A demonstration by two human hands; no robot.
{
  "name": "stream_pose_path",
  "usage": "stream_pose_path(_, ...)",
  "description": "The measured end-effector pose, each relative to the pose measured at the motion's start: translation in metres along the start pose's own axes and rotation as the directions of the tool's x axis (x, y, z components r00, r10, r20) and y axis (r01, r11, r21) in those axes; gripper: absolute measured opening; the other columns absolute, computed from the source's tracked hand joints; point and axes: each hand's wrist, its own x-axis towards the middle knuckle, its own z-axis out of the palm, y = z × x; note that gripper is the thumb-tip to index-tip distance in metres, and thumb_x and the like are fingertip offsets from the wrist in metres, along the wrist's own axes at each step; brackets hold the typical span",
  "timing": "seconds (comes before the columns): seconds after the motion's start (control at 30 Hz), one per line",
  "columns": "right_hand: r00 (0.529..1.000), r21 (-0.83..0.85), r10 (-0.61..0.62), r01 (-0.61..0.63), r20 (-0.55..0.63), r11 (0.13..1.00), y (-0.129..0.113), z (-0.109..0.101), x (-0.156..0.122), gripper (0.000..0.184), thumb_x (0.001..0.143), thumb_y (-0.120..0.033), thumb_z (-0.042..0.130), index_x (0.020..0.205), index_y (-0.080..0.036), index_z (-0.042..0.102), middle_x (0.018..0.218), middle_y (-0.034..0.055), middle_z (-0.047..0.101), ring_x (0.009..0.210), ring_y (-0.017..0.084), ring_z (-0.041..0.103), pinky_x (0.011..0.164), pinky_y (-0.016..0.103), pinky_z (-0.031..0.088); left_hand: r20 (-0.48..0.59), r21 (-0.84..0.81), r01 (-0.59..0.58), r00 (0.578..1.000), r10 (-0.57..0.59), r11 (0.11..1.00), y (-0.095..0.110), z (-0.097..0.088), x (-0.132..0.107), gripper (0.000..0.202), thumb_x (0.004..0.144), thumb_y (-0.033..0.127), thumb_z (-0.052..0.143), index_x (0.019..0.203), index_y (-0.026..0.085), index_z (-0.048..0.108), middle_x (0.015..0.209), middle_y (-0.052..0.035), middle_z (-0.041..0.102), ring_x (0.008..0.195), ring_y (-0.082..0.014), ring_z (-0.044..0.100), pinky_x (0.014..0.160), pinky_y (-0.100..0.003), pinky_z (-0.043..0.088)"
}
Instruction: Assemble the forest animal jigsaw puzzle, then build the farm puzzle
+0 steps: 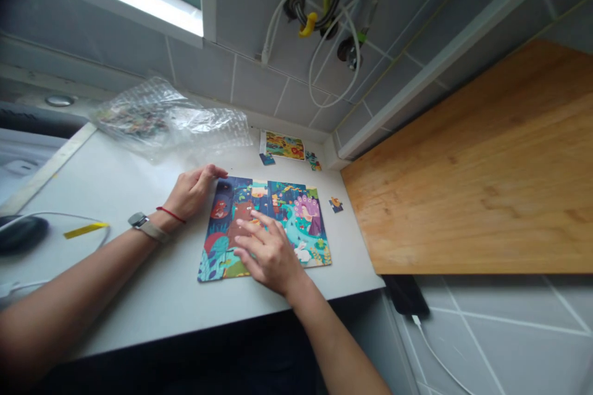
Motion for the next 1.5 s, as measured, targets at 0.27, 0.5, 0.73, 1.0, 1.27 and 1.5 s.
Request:
stream_pose_path(0.27,0.814,-0.063,0.506,-0.543,-0.283,0.838,0.146,-0.042,0.012,0.021,0.097,-0.024,0.06,0.099,-0.021,0.08,0.108,0.0092,0.081,0.107,0.024,0.073,0.103,0.039,0.056,-0.002,-0.013,0.039,0.999,-0.039,0.999,0.001,-0.001,-0.001,0.067,0.102,0.068,0.032,0.095,0.019,0.078,0.102,-0.0089,0.082,0.106,-0.0283,0.075,0.103,-0.04,0.055)
stream_pose_path(0.5,0.678,-0.061,0.635,-0.7,-0.371,0.711,0.216,-0.066,-0.004,0.025,0.095,-0.021,0.058,0.108,-0.014,0.079,0.114,0.0167,0.078,0.11,0.029,0.072,0.104,0.044,0.053,-0.026,0.002,0.064,0.998,-0.063,0.998,-0.001,-0.002,0.002,0.066,0.102,0.068,0.034,0.096,0.018,0.077,0.099,-0.0095,0.082,0.103,-0.0288,0.077,0.102,-0.043,0.058)
stream_pose_path(0.73,0.757,-0.099,0.642,-0.652,-0.119,0.751,0.255,-0.07,0.064,0.031,0.095,-0.028,0.069,0.124,-0.019,0.076,0.124,0.0112,0.078,0.112,0.025,0.074,0.097,0.032,0.055,-0.034,0.084,0.078,0.997,-0.076,0.993,0.0,-0.001,0.004,0.067,0.098,0.072,0.04,0.092,0.017,0.077,0.099,-0.0109,0.082,0.099,-0.0287,0.077,0.096,-0.041,0.06)
stream_pose_path(1.0,0.726,-0.148,0.688,-0.681,-0.013,0.717,0.284,-0.059,0.111,0.038,0.081,-0.022,0.081,0.119,-0.017,0.077,0.124,0.018,0.075,0.114,0.032,0.07,0.092,0.036,0.056,-0.015,0.297,0.059,0.998,-0.057,0.953,0.009,-0.001,0.002,0.076,0.101,0.073,0.026,0.094,0.02,0.08,0.1,-0.0103,0.082,0.098,-0.0297,0.076,0.092,-0.041,0.058)
stream_pose_path(1.27,0.806,-0.057,0.577,-0.587,-0.133,0.807,0.276,-0.06,0.071,0.032,0.087,-0.019,0.073,0.118,-0.013,0.077,0.117,0.0165,0.075,0.117,0.032,0.065,0.099,0.037,0.051,-0.039,0.372,0.05,0.999,-0.039,0.927,0.011,0.0,0.003,0.077,0.101,0.072,0.023,0.092,0.02,0.079,0.099,-0.0105,0.082,0.1,-0.0301,0.076,0.096,-0.044,0.057)
stream_pose_path(1.5,0.833,0.049,0.481,-0.488,-0.274,0.872,0.25,-0.057,0.026,0.021,0.092,-0.018,0.068,0.11,-0.017,0.079,0.112,0.0123,0.075,0.106,0.026,0.068,0.101,0.036,0.051,0.012,0.505,-0.056,0.998,0.058,0.862,0.019,0.003,0.005,0.065,0.103,0.064,0.028,0.092,0.021,0.075,0.093,-0.0099,0.082,0.089,-0.0273,0.078,0.083,-0.039,0.062)
